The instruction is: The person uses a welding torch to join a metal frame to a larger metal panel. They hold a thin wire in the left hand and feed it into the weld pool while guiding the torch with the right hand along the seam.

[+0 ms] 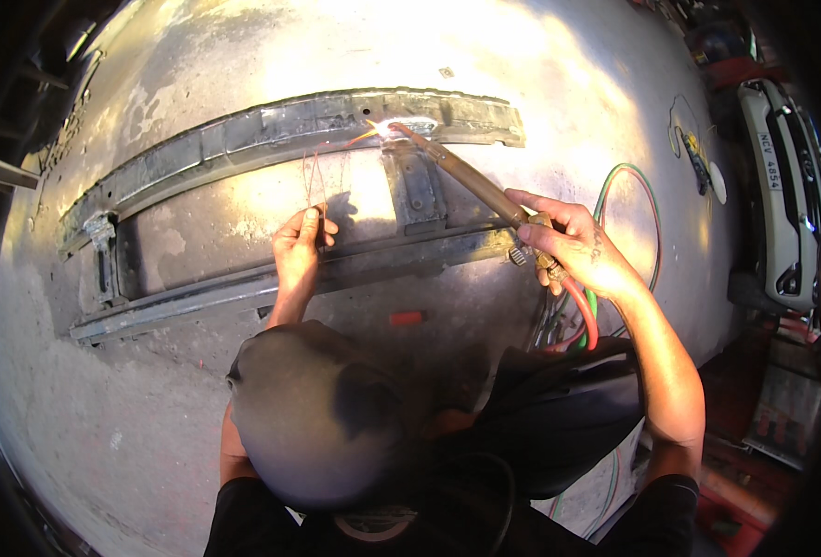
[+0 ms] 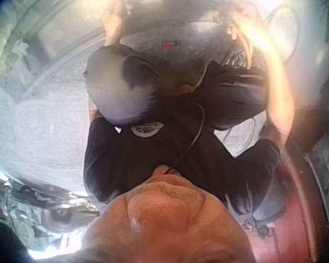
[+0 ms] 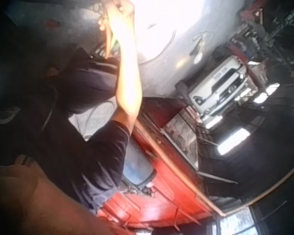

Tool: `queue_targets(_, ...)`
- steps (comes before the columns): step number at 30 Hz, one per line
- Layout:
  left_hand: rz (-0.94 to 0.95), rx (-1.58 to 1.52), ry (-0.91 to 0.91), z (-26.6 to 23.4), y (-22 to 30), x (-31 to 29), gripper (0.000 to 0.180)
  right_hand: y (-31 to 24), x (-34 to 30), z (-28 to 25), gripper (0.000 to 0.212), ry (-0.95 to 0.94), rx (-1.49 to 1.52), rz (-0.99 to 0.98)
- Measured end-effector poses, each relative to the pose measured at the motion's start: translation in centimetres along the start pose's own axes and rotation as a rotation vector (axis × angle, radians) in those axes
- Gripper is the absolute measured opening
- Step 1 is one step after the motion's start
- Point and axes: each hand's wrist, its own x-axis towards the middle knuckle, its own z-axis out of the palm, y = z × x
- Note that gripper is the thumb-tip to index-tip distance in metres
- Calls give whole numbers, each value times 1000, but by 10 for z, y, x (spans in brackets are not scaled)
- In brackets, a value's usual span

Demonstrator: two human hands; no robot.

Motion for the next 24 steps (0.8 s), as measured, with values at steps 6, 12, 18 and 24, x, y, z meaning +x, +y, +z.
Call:
queue_targets(6, 12, -15, -7, -1, -3, 1, 37, 2, 2, -2, 60, -17, 34, 18)
queue_targets(12, -1, -10, 2, -1, -4, 1, 38, 0, 2, 0, 60, -8, 12, 6)
queue_targets(18, -11, -11, 4, -1, -4, 2, 37, -1, 2, 1, 61, -1, 8, 17)
queue_targets(24, -7, -16, 4, 0, -4, 2, 37, -1, 2, 1, 62, -7, 8, 22)
